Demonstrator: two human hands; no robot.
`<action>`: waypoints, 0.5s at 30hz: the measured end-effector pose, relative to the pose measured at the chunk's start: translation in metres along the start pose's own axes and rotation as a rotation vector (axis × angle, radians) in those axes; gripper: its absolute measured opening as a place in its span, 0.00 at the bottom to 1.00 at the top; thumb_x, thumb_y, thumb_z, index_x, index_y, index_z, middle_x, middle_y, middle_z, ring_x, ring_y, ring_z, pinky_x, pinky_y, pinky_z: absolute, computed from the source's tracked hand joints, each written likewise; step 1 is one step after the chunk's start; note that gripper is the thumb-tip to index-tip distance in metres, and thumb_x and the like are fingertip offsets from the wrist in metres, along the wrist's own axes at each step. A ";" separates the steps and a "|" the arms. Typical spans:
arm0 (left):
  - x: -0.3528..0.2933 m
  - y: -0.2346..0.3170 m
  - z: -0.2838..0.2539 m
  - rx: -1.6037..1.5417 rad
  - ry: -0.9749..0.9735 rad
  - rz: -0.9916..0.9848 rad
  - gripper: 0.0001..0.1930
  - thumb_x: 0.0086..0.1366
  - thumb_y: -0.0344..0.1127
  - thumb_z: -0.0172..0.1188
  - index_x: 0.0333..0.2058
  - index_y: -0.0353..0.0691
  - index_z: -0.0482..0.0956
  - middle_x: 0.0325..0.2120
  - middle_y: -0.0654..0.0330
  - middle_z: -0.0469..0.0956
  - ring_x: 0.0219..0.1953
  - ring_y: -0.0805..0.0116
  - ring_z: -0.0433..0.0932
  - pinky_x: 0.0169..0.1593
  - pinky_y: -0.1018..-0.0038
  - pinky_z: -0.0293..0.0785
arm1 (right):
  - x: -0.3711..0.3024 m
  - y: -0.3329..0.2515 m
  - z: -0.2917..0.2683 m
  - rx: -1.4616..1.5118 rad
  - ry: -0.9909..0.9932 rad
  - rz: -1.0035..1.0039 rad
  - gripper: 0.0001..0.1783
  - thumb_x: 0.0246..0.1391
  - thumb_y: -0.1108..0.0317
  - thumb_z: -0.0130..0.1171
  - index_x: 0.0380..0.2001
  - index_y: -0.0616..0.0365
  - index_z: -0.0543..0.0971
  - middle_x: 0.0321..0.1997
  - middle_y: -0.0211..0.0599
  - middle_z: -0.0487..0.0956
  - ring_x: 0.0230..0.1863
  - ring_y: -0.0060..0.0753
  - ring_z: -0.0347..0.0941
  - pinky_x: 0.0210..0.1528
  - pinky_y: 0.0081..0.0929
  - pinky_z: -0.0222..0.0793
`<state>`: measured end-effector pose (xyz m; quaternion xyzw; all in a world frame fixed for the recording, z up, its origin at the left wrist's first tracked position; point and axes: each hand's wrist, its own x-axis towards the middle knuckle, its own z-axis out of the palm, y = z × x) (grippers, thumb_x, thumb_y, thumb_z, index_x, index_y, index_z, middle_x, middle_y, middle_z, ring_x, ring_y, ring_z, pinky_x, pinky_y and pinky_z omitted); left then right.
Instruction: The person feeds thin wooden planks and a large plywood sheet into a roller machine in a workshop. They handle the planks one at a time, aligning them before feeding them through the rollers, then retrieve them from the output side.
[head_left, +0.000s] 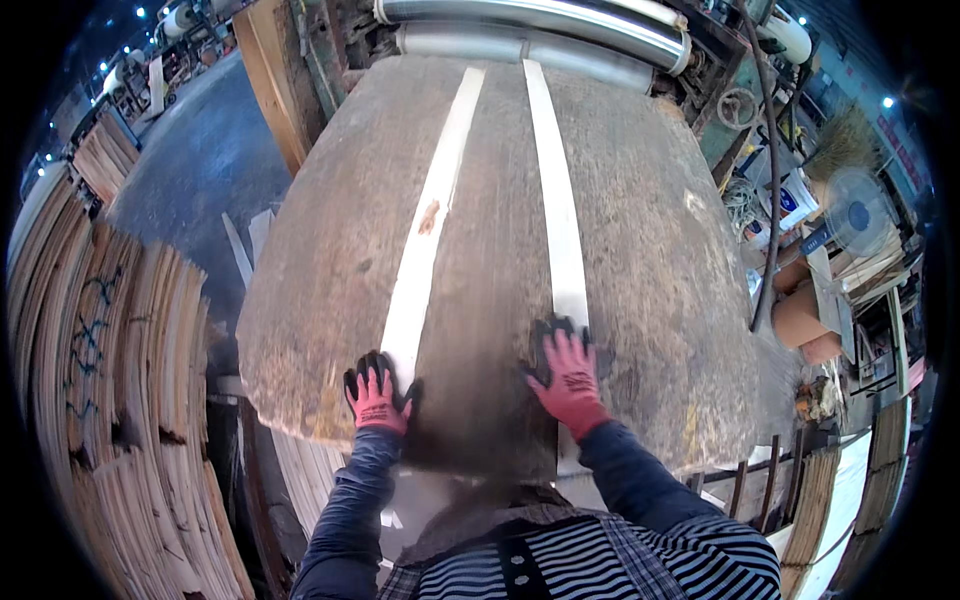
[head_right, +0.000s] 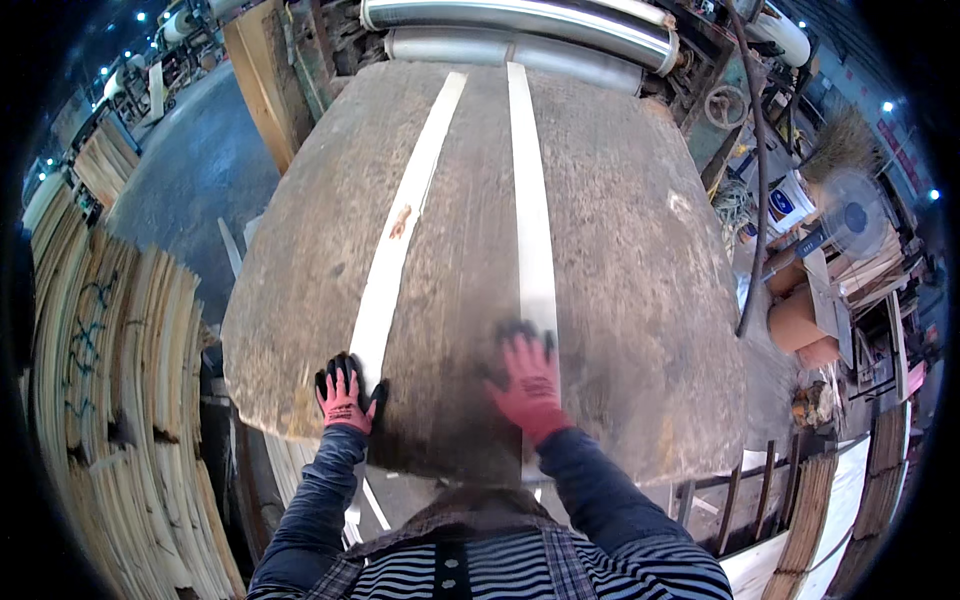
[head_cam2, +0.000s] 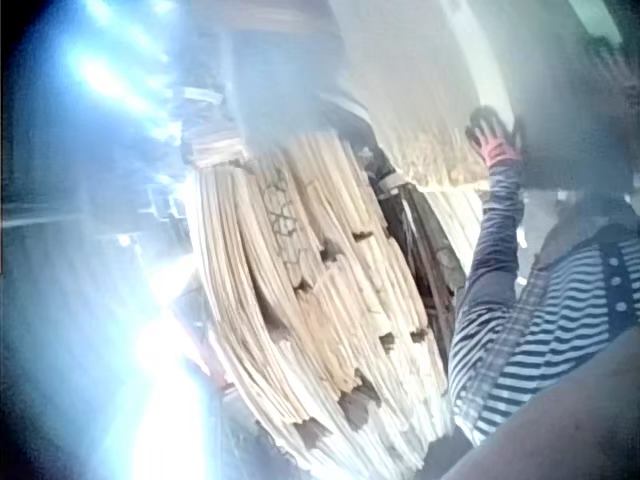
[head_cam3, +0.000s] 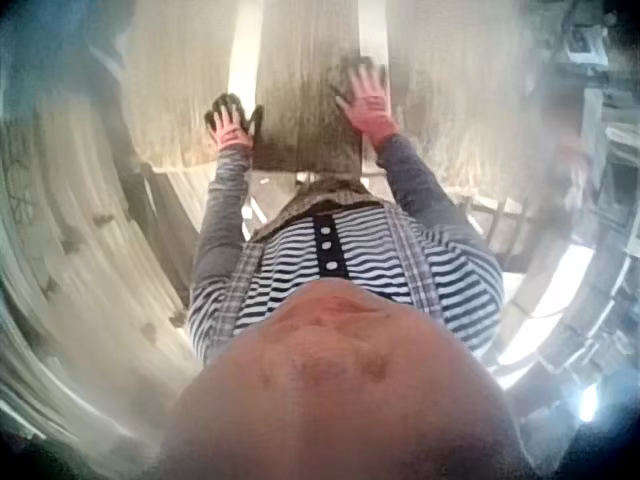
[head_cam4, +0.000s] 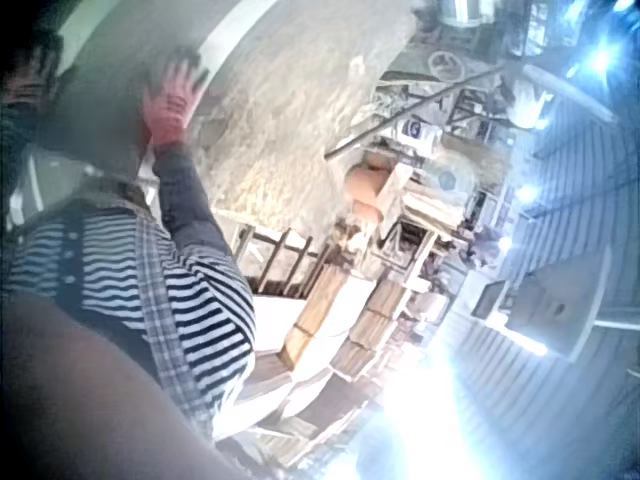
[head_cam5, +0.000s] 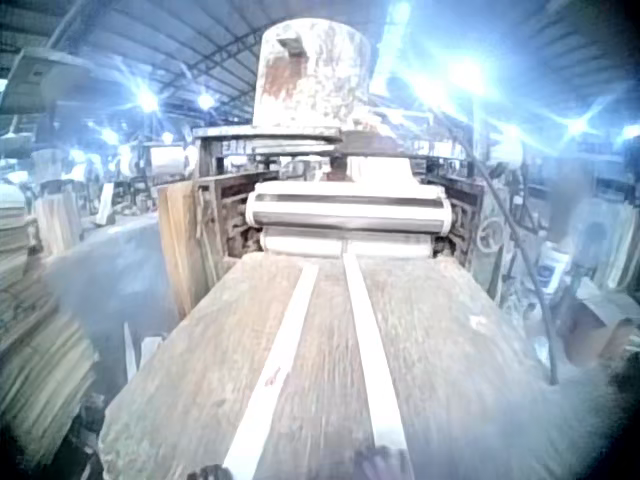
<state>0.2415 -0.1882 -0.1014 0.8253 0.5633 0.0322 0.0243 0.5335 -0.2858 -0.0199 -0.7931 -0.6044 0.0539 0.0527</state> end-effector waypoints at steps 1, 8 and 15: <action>0.019 0.008 -0.003 0.014 0.017 0.026 0.37 0.47 0.55 0.55 0.54 0.42 0.61 0.56 0.48 0.56 0.57 0.47 0.54 0.59 0.48 0.40 | 0.008 0.021 0.001 0.027 -0.022 0.025 0.38 0.46 0.43 0.49 0.57 0.55 0.58 0.62 0.44 0.54 0.63 0.47 0.46 0.62 0.50 0.39; 0.193 0.047 0.008 -0.031 0.194 0.090 0.34 0.49 0.54 0.53 0.53 0.44 0.63 0.54 0.50 0.58 0.56 0.48 0.55 0.58 0.47 0.43 | 0.069 0.068 0.018 0.031 -0.025 0.130 0.37 0.47 0.46 0.49 0.56 0.57 0.59 0.62 0.44 0.55 0.62 0.47 0.47 0.62 0.48 0.40; 0.170 0.034 -0.029 -0.088 0.068 0.189 0.44 0.42 0.53 0.61 0.56 0.40 0.56 0.57 0.45 0.52 0.58 0.42 0.50 0.58 0.48 0.44 | 0.095 0.083 0.008 -0.014 -0.073 0.102 0.36 0.47 0.46 0.49 0.55 0.56 0.60 0.62 0.43 0.53 0.63 0.47 0.46 0.61 0.49 0.41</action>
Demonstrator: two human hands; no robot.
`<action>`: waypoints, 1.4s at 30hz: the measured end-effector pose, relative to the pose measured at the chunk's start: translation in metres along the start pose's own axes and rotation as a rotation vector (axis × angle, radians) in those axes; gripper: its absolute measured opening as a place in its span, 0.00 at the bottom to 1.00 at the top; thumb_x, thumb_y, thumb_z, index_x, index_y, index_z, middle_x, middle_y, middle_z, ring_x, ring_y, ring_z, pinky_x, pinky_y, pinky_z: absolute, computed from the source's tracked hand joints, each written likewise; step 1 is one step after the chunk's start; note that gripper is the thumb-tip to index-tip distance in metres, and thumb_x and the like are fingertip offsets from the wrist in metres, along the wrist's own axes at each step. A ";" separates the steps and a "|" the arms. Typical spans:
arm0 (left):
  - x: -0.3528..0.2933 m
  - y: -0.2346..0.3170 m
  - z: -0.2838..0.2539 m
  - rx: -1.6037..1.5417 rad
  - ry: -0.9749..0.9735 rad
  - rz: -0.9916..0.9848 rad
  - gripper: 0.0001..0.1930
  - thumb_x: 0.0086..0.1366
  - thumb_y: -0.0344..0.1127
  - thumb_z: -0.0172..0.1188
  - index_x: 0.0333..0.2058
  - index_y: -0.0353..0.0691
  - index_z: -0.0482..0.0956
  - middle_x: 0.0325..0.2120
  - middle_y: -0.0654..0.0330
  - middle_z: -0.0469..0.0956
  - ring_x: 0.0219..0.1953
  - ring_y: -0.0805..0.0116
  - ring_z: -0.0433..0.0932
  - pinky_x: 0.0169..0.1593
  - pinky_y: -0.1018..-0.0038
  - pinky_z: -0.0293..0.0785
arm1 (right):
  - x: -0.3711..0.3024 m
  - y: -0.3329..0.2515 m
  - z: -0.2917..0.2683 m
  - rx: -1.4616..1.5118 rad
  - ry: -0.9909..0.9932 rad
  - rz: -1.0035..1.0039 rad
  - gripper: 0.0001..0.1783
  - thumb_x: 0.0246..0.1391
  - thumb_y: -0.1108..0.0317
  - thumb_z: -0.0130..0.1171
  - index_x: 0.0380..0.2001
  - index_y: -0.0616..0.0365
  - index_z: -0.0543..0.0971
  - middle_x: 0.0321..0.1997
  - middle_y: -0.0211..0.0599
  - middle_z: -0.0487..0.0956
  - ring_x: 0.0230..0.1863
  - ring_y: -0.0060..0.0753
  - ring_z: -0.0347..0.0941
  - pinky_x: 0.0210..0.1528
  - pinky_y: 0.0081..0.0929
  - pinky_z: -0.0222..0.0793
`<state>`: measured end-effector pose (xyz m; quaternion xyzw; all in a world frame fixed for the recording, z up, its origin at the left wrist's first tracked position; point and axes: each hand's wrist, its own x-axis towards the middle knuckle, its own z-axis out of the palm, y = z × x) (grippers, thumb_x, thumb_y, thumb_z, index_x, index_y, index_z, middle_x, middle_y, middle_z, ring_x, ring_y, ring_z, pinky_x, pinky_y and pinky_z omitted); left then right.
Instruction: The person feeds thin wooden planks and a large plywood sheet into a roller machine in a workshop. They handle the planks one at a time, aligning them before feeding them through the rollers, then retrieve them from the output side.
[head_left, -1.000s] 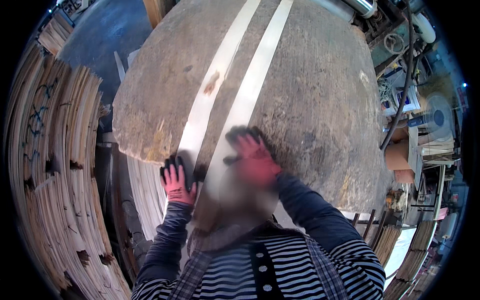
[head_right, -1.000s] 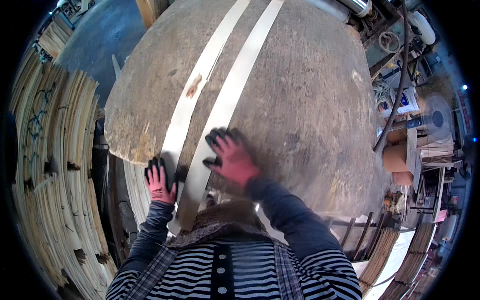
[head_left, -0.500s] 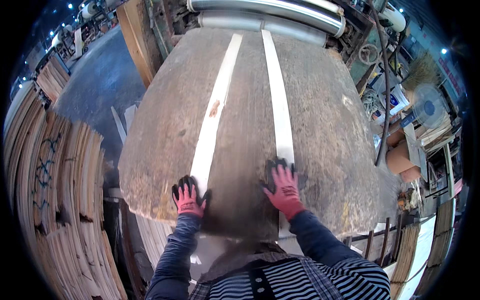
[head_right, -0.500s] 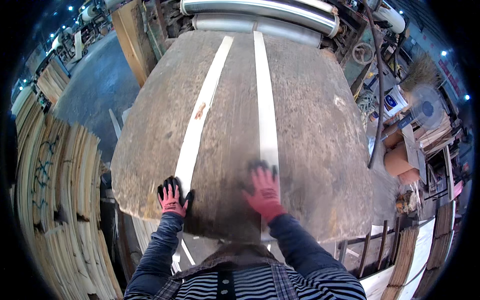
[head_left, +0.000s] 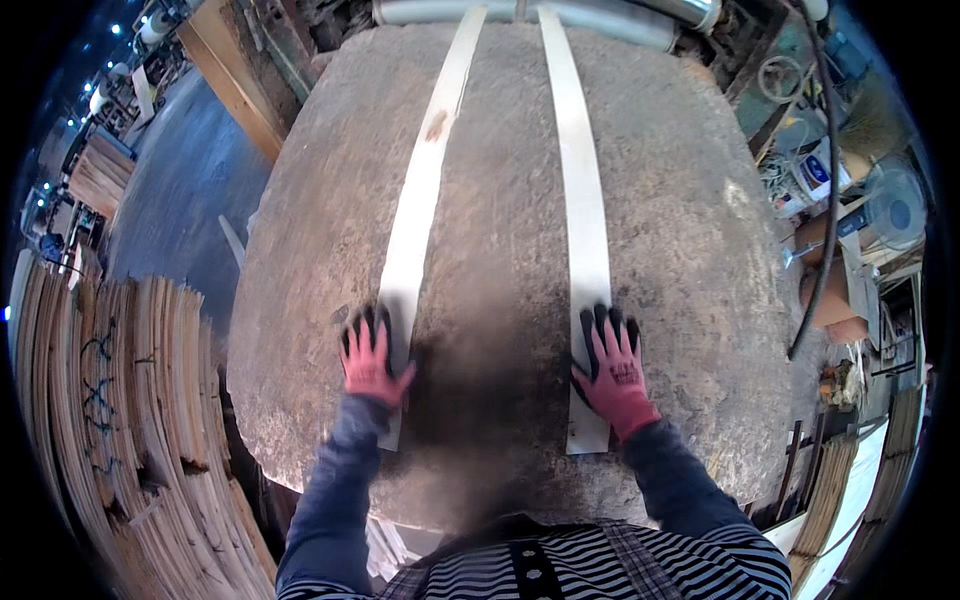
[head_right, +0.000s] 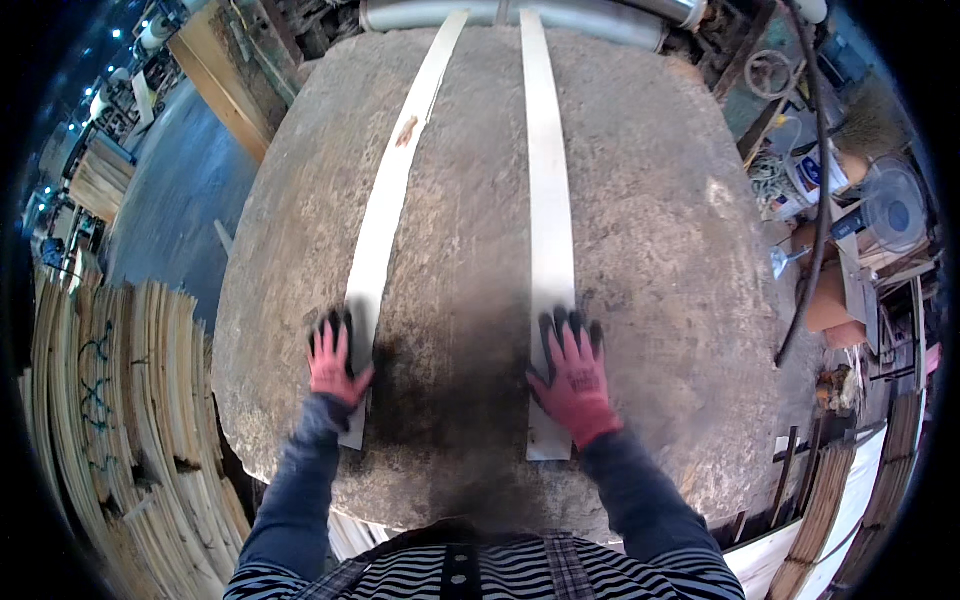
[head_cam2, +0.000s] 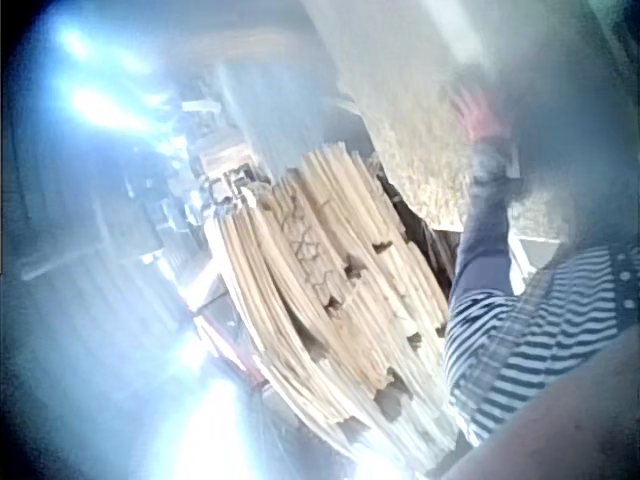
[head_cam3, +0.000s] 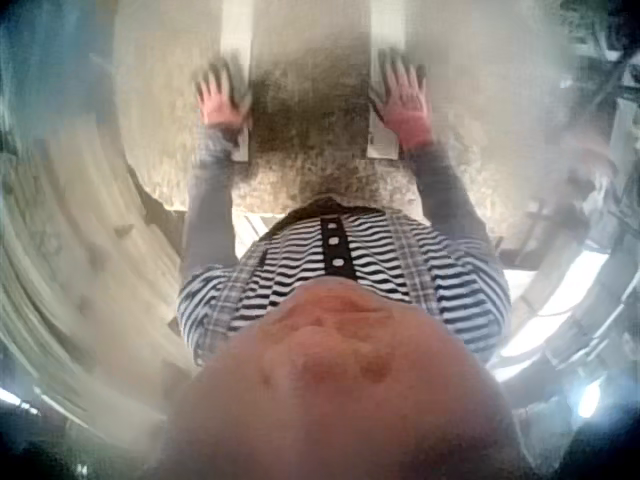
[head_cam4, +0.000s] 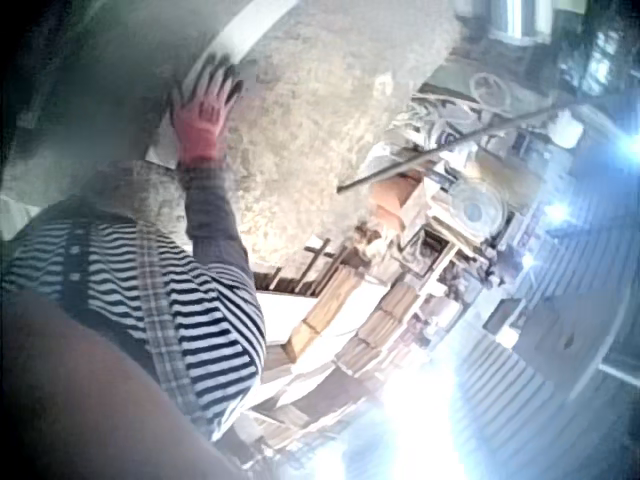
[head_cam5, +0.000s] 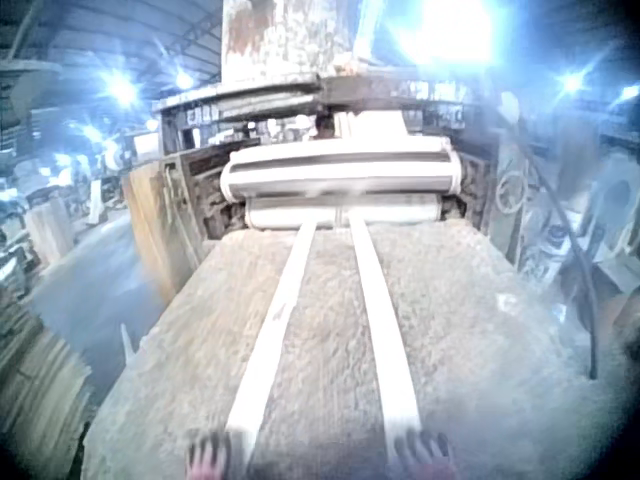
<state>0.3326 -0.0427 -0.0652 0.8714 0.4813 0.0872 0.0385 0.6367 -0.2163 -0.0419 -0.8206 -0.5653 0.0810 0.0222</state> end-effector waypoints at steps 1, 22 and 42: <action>-0.023 0.001 0.004 0.025 -0.116 0.066 0.45 0.41 0.53 0.62 0.56 0.41 0.56 0.57 0.45 0.50 0.59 0.42 0.48 0.58 0.48 0.42 | -0.010 -0.001 0.001 -0.041 -0.090 0.006 0.37 0.46 0.46 0.50 0.56 0.56 0.60 0.62 0.43 0.53 0.63 0.47 0.46 0.61 0.49 0.42; 0.036 -0.034 -0.047 -0.175 0.363 -0.055 0.36 0.48 0.43 0.58 0.56 0.36 0.57 0.57 0.46 0.54 0.58 0.44 0.52 0.60 0.56 0.45 | 0.134 -0.057 -0.058 0.045 0.431 -0.147 0.36 0.51 0.49 0.45 0.58 0.60 0.54 0.62 0.50 0.51 0.64 0.50 0.44 0.63 0.48 0.37; -0.733 -0.211 0.059 -0.524 -0.113 -1.413 0.35 0.54 0.52 0.51 0.56 0.38 0.57 0.53 0.48 0.62 0.54 0.51 0.61 0.56 0.64 0.56 | -0.244 -0.472 0.145 0.341 -0.262 -0.782 0.42 0.43 0.56 0.58 0.56 0.67 0.54 0.61 0.58 0.49 0.62 0.57 0.43 0.62 0.43 0.41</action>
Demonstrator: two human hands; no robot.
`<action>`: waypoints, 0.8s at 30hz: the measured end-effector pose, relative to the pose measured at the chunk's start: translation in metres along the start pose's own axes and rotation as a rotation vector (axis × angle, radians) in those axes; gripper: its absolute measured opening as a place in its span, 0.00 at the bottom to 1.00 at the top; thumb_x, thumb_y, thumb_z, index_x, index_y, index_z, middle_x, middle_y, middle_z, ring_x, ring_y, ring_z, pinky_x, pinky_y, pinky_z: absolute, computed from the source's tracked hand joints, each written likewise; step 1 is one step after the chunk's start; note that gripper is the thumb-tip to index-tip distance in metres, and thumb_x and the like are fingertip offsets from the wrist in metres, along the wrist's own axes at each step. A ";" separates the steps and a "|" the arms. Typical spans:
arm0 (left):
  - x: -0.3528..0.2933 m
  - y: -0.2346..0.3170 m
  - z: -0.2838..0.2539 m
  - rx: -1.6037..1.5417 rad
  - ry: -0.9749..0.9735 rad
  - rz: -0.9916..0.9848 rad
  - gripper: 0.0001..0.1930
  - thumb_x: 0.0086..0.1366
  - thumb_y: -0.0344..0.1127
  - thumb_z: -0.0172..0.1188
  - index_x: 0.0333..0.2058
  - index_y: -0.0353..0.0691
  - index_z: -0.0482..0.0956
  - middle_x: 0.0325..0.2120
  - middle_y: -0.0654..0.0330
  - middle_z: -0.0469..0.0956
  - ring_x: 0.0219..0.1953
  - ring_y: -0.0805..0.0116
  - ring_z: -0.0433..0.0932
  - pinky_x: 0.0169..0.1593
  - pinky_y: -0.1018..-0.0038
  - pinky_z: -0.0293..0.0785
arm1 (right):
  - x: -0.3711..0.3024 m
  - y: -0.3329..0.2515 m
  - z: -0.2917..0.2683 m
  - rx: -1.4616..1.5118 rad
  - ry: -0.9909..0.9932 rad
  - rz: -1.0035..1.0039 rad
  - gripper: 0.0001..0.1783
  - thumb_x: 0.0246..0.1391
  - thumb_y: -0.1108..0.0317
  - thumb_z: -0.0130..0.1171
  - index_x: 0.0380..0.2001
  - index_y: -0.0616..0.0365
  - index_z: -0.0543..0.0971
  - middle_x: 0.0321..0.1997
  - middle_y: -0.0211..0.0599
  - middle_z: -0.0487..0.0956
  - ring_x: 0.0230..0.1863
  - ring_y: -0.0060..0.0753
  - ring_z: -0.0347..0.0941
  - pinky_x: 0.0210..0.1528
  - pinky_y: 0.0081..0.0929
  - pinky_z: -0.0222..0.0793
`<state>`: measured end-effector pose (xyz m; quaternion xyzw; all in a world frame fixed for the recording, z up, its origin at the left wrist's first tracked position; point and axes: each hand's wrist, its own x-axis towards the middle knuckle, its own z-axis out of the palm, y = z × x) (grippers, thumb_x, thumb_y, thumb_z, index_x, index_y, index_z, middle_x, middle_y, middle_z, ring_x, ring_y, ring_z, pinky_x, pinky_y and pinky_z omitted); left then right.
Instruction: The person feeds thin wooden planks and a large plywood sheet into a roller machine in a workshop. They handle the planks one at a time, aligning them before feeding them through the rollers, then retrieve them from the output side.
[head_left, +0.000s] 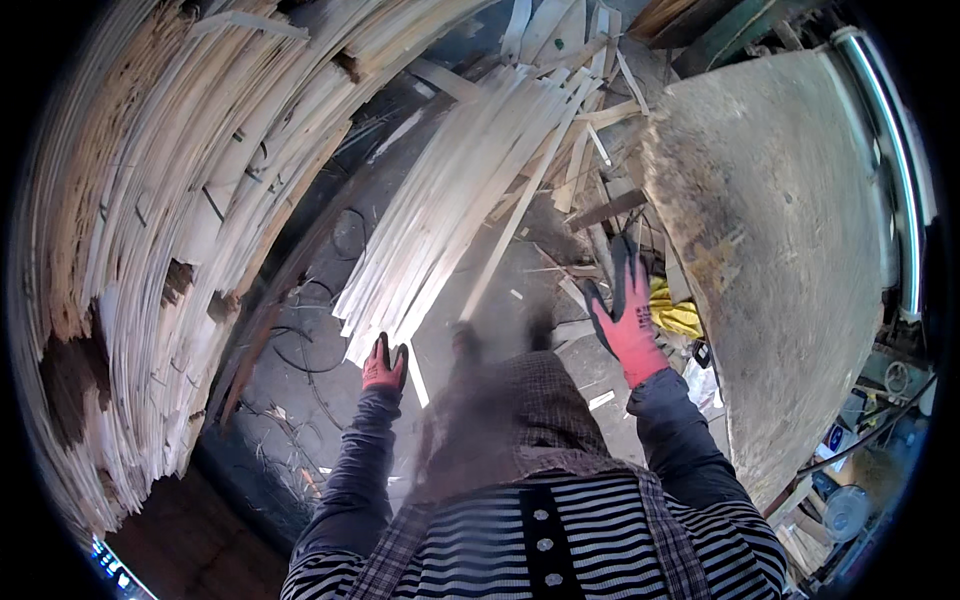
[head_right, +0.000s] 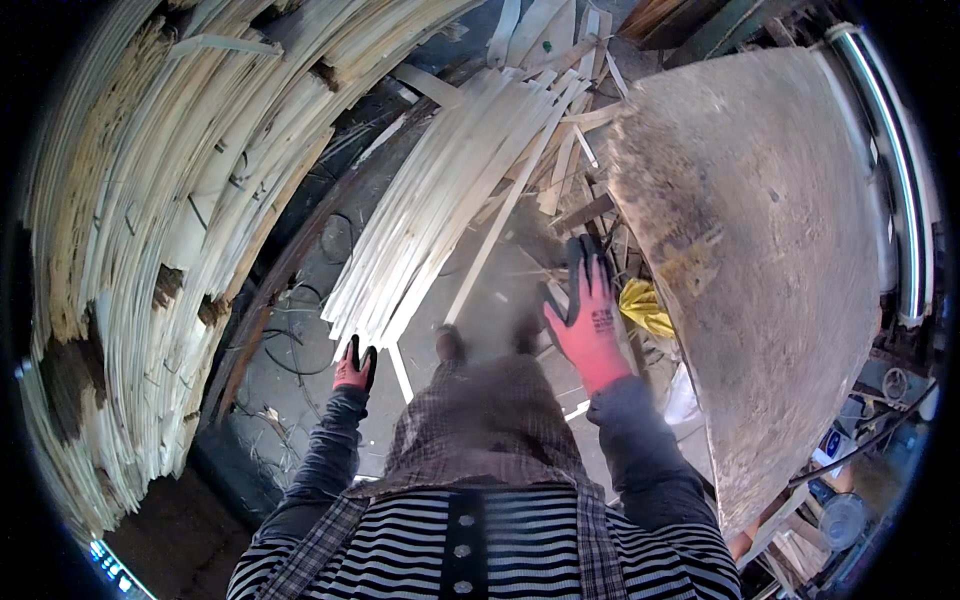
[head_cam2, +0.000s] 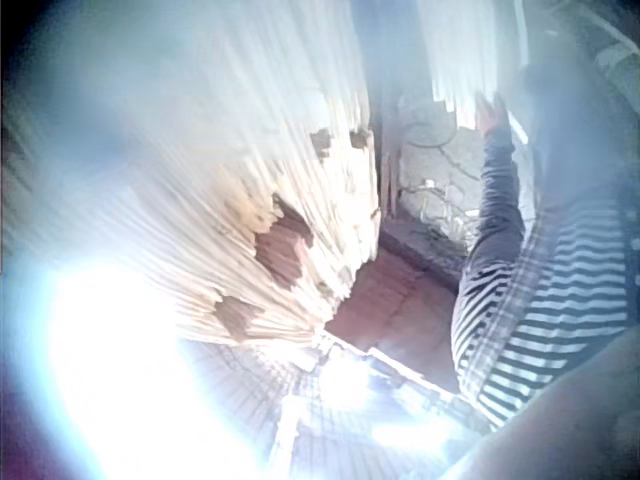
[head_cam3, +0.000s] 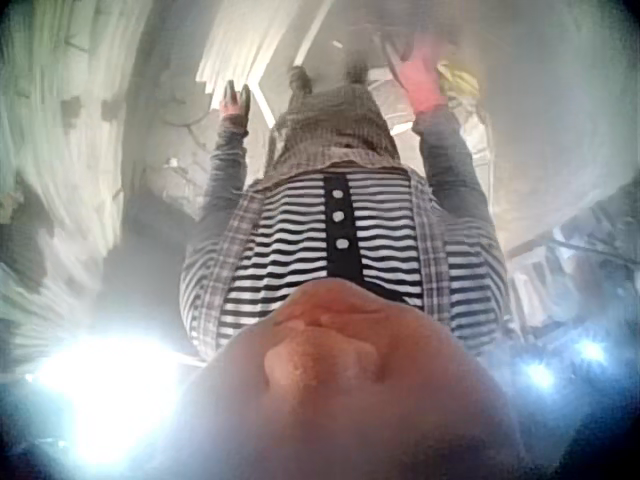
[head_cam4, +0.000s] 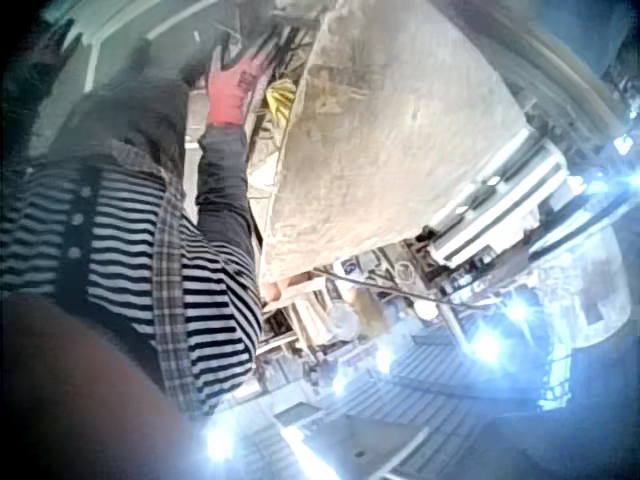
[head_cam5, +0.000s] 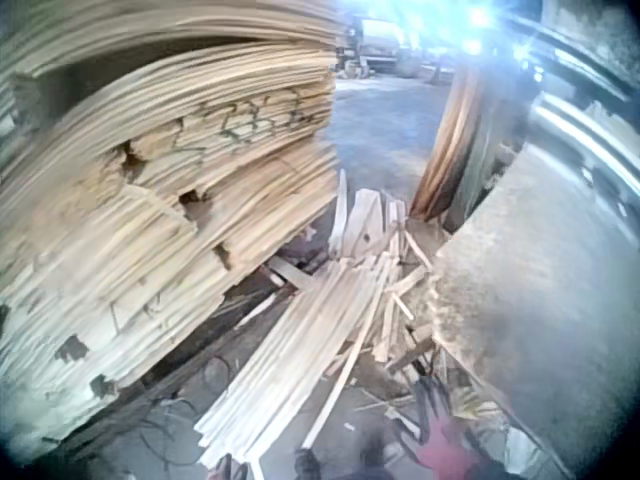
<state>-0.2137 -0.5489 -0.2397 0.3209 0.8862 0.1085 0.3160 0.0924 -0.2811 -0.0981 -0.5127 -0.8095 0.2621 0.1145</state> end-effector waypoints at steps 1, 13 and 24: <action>0.010 -0.006 0.002 -0.008 -0.043 -0.021 0.36 0.53 0.53 0.51 0.56 0.37 0.56 0.53 0.48 0.61 0.54 0.51 0.60 0.56 0.64 0.56 | 0.014 -0.003 0.014 0.053 -0.050 0.031 0.42 0.43 0.56 0.58 0.57 0.66 0.53 0.61 0.57 0.49 0.62 0.56 0.43 0.62 0.42 0.41; 0.376 -0.119 0.222 0.250 -0.002 0.105 0.64 0.28 0.70 0.62 0.59 0.38 0.44 0.57 0.45 0.50 0.58 0.46 0.53 0.58 0.53 0.50 | 0.073 0.020 0.433 0.623 -0.652 0.617 0.46 0.43 0.56 0.60 0.60 0.61 0.48 0.61 0.53 0.52 0.62 0.46 0.49 0.61 0.30 0.48; 0.519 -0.168 0.284 0.236 -0.129 -0.144 0.52 0.35 0.67 0.60 0.57 0.46 0.55 0.44 0.50 0.69 0.48 0.54 0.68 0.51 0.65 0.63 | 0.042 0.050 0.495 0.528 -0.778 0.067 0.35 0.43 0.68 0.60 0.54 0.64 0.58 0.54 0.56 0.61 0.53 0.54 0.60 0.54 0.36 0.58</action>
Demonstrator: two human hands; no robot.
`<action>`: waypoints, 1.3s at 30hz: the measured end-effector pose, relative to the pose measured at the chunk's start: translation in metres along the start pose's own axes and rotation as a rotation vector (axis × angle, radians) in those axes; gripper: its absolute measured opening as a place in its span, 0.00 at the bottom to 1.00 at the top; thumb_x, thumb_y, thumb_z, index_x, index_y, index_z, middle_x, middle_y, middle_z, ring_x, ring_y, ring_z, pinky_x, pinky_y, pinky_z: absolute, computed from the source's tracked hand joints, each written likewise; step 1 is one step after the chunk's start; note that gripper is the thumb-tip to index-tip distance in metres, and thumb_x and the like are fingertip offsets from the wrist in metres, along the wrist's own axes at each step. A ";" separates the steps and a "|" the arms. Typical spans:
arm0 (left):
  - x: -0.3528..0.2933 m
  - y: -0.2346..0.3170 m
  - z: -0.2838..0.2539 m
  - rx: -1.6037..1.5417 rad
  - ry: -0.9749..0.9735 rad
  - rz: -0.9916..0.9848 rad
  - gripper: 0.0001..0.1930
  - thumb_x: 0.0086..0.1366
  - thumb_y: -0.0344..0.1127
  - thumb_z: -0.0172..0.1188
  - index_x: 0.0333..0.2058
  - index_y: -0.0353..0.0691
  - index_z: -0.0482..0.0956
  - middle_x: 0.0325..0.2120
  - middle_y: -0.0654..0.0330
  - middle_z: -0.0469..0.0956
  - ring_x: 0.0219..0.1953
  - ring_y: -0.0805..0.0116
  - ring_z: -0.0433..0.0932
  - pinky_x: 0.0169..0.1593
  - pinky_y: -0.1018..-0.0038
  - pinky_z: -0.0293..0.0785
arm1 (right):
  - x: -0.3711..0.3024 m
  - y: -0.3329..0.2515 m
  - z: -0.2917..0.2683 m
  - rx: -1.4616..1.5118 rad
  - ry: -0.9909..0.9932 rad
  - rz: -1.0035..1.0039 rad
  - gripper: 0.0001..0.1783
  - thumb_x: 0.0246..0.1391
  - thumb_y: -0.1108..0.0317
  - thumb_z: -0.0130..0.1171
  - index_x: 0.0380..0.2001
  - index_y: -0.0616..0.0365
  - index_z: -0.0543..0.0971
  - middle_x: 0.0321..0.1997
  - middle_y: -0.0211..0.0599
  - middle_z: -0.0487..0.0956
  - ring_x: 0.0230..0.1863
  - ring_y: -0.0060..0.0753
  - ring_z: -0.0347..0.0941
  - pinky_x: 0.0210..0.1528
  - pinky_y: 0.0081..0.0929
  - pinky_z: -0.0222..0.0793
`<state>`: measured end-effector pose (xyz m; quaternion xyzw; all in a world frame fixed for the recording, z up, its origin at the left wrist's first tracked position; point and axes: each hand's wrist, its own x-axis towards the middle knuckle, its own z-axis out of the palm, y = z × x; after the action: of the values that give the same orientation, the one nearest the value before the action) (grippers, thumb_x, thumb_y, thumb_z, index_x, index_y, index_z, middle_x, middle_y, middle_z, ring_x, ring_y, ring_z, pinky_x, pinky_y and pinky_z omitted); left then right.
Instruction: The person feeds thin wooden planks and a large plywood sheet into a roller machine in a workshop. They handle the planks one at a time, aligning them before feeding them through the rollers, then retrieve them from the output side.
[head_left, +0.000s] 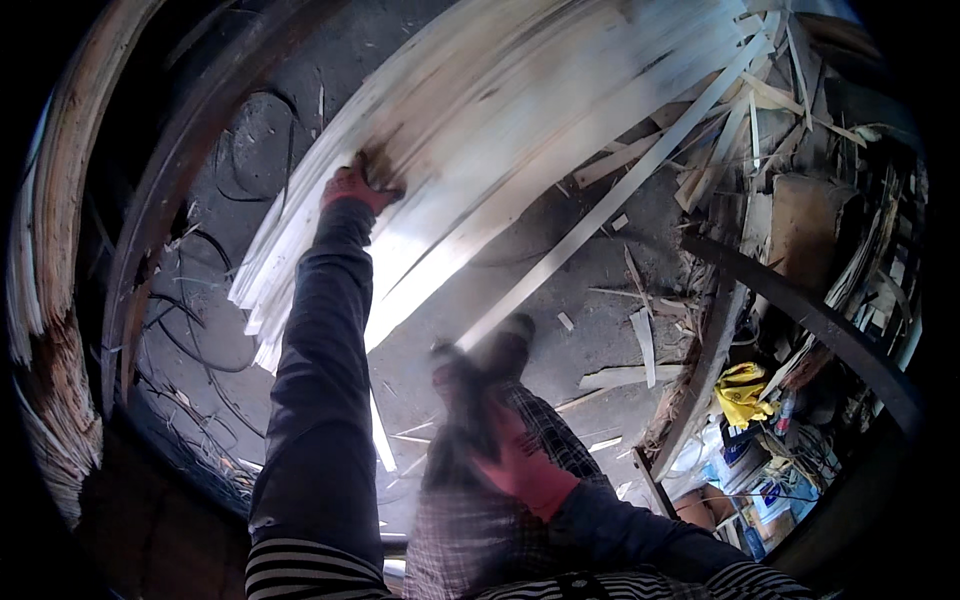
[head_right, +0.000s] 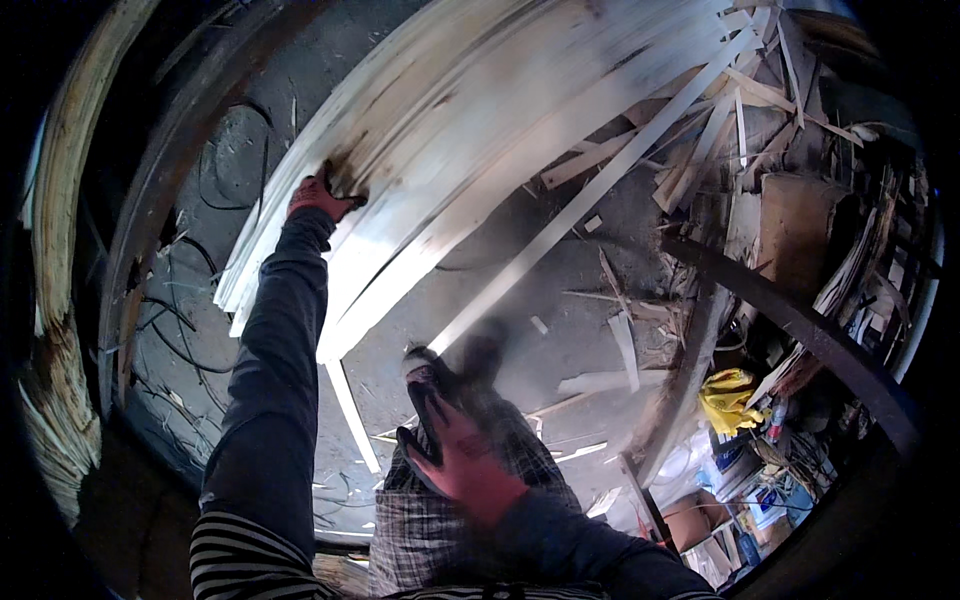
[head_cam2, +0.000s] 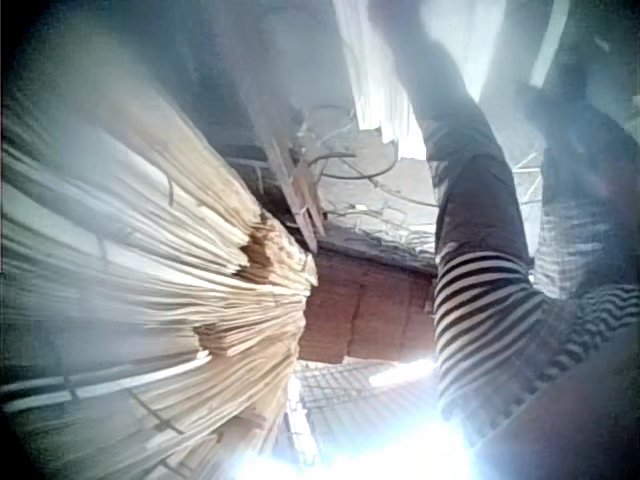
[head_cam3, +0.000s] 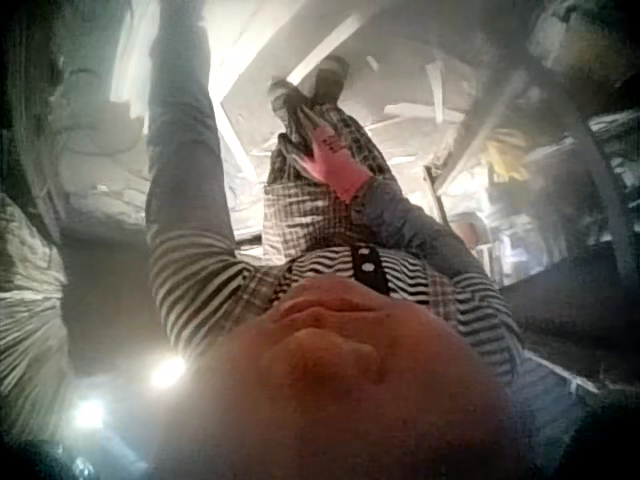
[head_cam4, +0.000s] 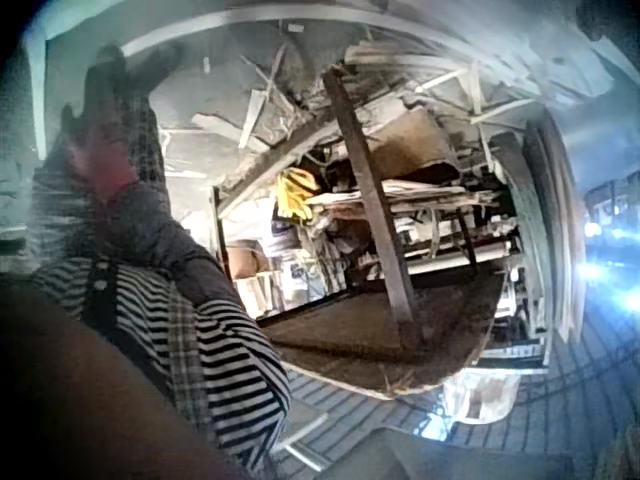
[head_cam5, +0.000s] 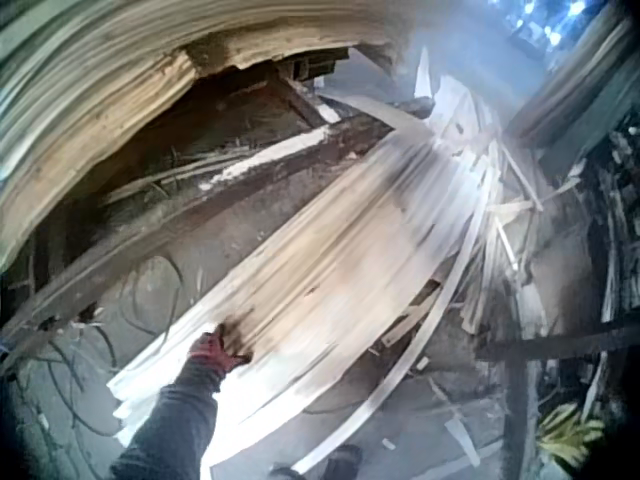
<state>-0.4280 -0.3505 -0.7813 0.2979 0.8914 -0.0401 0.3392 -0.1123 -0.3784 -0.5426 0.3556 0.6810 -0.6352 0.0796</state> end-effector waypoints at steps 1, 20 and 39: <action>0.006 0.002 0.005 0.129 -0.035 0.029 0.47 0.38 0.67 0.58 0.55 0.47 0.59 0.43 0.52 0.69 0.48 0.56 0.68 0.51 0.65 0.64 | 0.002 0.004 0.002 -0.004 -0.012 0.015 0.34 0.44 0.68 0.60 0.54 0.64 0.58 0.53 0.55 0.62 0.51 0.53 0.63 0.52 0.35 0.61; -0.054 0.023 -0.089 0.134 -0.019 0.207 0.29 0.43 0.58 0.60 0.40 0.44 0.72 0.40 0.53 0.73 0.40 0.55 0.73 0.43 0.62 0.68 | -0.027 0.035 0.021 -0.049 0.023 0.255 0.34 0.47 0.63 0.57 0.56 0.55 0.58 0.52 0.48 0.65 0.52 0.44 0.64 0.51 0.33 0.62; -0.632 0.068 -0.228 -1.098 -0.612 0.195 0.22 0.56 0.35 0.56 0.49 0.37 0.65 0.40 0.57 0.71 0.43 0.63 0.70 0.47 0.67 0.68 | -0.252 -0.201 -0.029 0.865 0.313 -0.274 0.37 0.46 0.57 0.57 0.57 0.53 0.55 0.54 0.37 0.63 0.54 0.28 0.59 0.53 0.26 0.55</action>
<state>-0.1482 -0.5507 -0.2003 0.1353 0.6136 0.3705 0.6840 -0.0351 -0.4360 -0.2333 0.3545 0.3987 -0.8037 -0.2634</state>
